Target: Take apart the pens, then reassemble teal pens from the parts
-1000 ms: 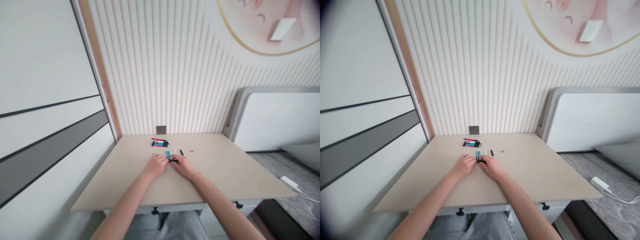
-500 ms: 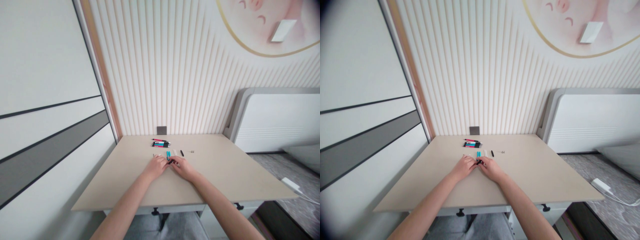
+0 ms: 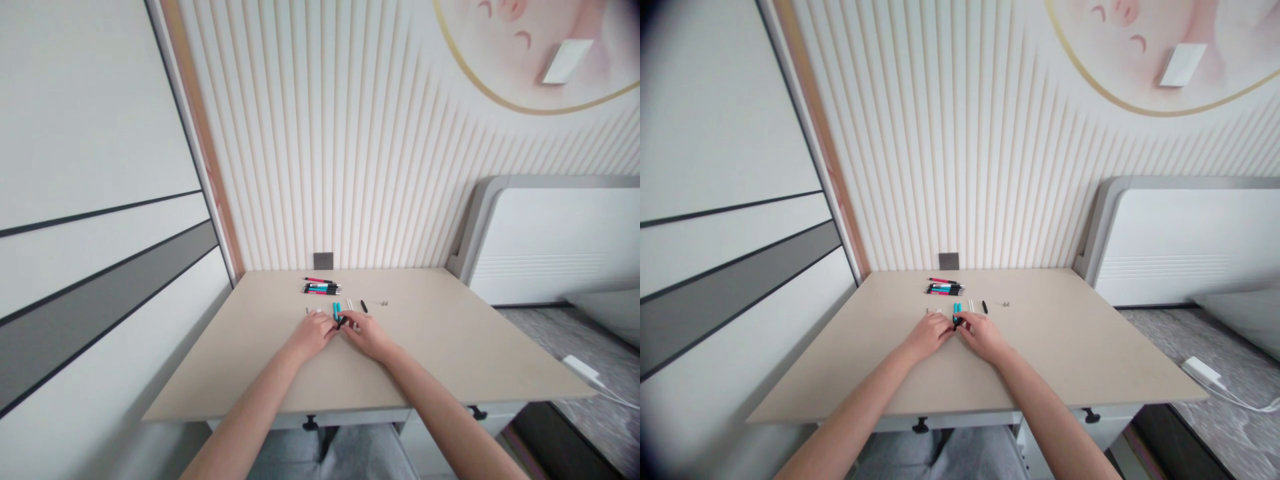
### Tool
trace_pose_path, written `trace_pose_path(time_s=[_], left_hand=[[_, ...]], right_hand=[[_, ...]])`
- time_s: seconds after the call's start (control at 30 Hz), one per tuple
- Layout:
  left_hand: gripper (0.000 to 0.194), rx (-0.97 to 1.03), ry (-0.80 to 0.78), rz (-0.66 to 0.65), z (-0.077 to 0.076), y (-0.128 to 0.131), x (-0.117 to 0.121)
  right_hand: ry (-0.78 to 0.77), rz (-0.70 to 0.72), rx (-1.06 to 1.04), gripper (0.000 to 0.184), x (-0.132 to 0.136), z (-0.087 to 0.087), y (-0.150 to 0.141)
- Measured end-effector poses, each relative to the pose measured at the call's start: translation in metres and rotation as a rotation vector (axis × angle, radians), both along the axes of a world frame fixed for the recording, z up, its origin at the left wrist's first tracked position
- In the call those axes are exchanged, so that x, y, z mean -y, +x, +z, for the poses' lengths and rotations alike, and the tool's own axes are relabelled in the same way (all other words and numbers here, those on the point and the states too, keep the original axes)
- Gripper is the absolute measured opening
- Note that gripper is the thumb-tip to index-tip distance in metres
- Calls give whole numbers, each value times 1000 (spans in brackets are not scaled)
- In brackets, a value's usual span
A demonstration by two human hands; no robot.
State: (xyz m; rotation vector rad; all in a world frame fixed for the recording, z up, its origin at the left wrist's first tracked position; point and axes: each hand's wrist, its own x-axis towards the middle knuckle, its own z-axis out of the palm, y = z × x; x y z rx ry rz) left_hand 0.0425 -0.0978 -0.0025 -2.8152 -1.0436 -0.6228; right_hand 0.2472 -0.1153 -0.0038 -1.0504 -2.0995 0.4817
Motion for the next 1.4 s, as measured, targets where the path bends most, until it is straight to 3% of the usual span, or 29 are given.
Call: trace_pose_path(time_s=[0.37, 0.63, 0.87, 1.13, 1.27, 1.4], left_hand=[[12, 83, 5, 25, 5, 0, 4], [13, 74, 48, 12, 6, 1, 3], [15, 76, 73, 46, 6, 0, 4], [16, 72, 101, 76, 6, 0, 3], [16, 92, 105, 67, 6, 0, 2], [18, 89, 107, 65, 5, -1, 2]], right_hand=[[0, -82, -126, 21, -2, -1, 2], [-20, -134, -136, 30, -6, -6, 3], [-39, -29, -85, 23, 1, 1, 1], [-39, 21, -88, 34, 3, 2, 0], [-77, -42, -175, 38, -1, -1, -1], [-86, -187, -391, 37, -14, -2, 11]])
